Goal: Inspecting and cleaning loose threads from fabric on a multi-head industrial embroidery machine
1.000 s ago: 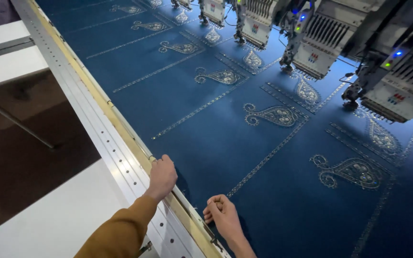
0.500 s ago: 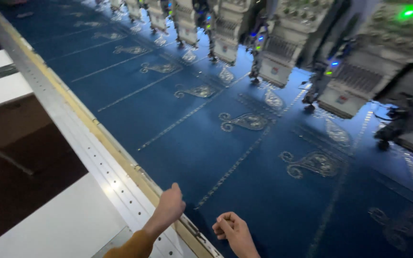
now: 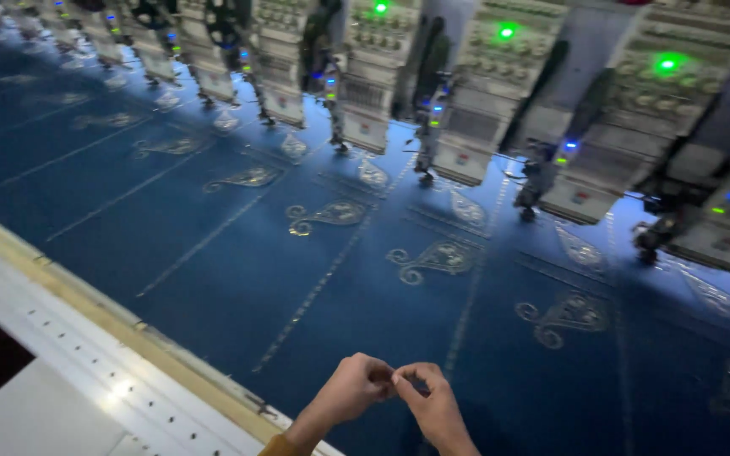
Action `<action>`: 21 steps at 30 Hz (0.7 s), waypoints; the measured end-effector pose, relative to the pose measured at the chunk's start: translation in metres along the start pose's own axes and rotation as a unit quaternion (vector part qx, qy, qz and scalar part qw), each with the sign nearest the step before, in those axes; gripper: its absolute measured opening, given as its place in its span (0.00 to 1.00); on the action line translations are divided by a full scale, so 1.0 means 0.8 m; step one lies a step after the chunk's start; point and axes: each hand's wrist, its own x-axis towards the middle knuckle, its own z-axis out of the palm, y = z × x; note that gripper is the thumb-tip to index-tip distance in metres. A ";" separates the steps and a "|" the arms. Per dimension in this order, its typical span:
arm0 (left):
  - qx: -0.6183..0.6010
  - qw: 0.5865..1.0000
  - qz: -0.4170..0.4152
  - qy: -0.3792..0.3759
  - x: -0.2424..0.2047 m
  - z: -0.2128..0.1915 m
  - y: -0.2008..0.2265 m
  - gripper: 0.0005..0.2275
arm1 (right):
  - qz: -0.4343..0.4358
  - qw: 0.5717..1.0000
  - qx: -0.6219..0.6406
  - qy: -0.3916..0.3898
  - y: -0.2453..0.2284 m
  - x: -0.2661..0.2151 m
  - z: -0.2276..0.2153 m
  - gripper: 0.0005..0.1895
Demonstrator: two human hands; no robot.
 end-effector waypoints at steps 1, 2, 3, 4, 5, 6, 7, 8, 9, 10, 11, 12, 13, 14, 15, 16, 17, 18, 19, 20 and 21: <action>0.010 1.000 -0.016 0.016 0.006 0.011 0.011 0.08 | 0.017 0.999 0.030 0.009 0.002 -0.008 -0.016 0.13; 0.020 0.999 -0.031 0.032 0.013 0.022 0.023 0.08 | 0.034 0.998 0.059 0.018 0.004 -0.015 -0.032 0.15; 0.023 0.999 -0.026 0.023 0.021 0.030 0.034 0.08 | 0.036 0.997 0.063 0.027 0.014 -0.015 -0.047 0.15; 0.029 0.998 -0.046 0.019 0.030 0.038 0.045 0.07 | 0.034 0.997 0.041 0.047 0.025 -0.014 -0.062 0.13; 0.033 0.997 -0.065 0.017 0.039 0.048 0.054 0.07 | 0.034 0.997 0.016 0.065 0.037 -0.012 -0.077 0.11; 0.034 0.998 -0.060 0.009 0.050 0.057 0.062 0.07 | 0.036 0.996 0.018 0.074 0.040 -0.014 -0.093 0.11; 0.028 0.998 -0.058 0.024 0.059 0.064 0.068 0.06 | 0.058 0.995 0.029 0.072 0.042 -0.014 -0.106 0.12; 0.021 0.997 -0.056 0.039 0.069 0.071 0.074 0.07 | 0.079 0.994 0.040 0.070 0.044 -0.012 -0.119 0.14; 0.020 0.998 -0.055 0.037 0.082 0.079 0.079 0.07 | 0.080 0.993 0.039 0.072 0.054 -0.003 -0.133 0.14; 0.021 0.994 -0.100 0.039 0.096 0.085 0.084 0.06 | 0.101 0.991 0.026 0.080 0.063 0.007 -0.147 0.14; 0.024 0.988 -0.147 0.043 0.110 0.089 0.088 0.09 | 0.120 0.989 0.014 0.085 0.072 0.020 -0.158 0.15; 0.025 0.988 -0.148 0.044 0.125 0.094 0.089 0.09 | 0.120 0.989 0.014 0.084 0.099 0.043 -0.171 0.15; 0.065 0.981 -0.172 0.064 0.139 0.101 0.089 0.09 | 0.077 0.982 -0.100 0.142 0.130 0.063 -0.183 0.10; 0.105 0.971 -0.195 0.084 0.154 0.109 0.088 0.09 | 0.032 0.957 -0.212 0.198 0.161 0.084 -0.196 0.06; 0.105 0.971 -0.197 0.083 0.171 0.122 0.079 0.09 | 0.034 0.957 -0.212 0.196 0.174 0.091 -0.206 0.06; 0.129 0.971 -0.162 0.120 0.187 0.134 0.070 0.07 | 0.070 0.932 -0.294 0.200 0.187 0.100 -0.215 0.17; 0.153 0.967 -0.125 0.160 0.207 0.142 0.062 0.05 | 0.101 0.899 -0.375 0.203 0.198 0.113 -0.225 0.30; 0.153 0.967 -0.125 0.162 0.223 0.149 0.070 0.05 | 0.099 0.899 -0.375 0.203 0.221 0.131 -0.232 0.30; 0.154 0.969 -0.132 0.143 0.238 0.158 0.077 0.05 | 0.029 0.853 -0.437 0.282 0.248 0.143 -0.237 0.34; 0.156 0.970 -0.140 0.125 0.252 0.168 0.084 0.06 | -0.041 0.793 -0.492 0.357 0.275 0.155 -0.242 0.39; 0.155 0.971 -0.138 0.120 0.273 0.178 0.084 0.06 | -0.037 0.791 -0.494 0.359 0.275 0.165 -0.255 0.39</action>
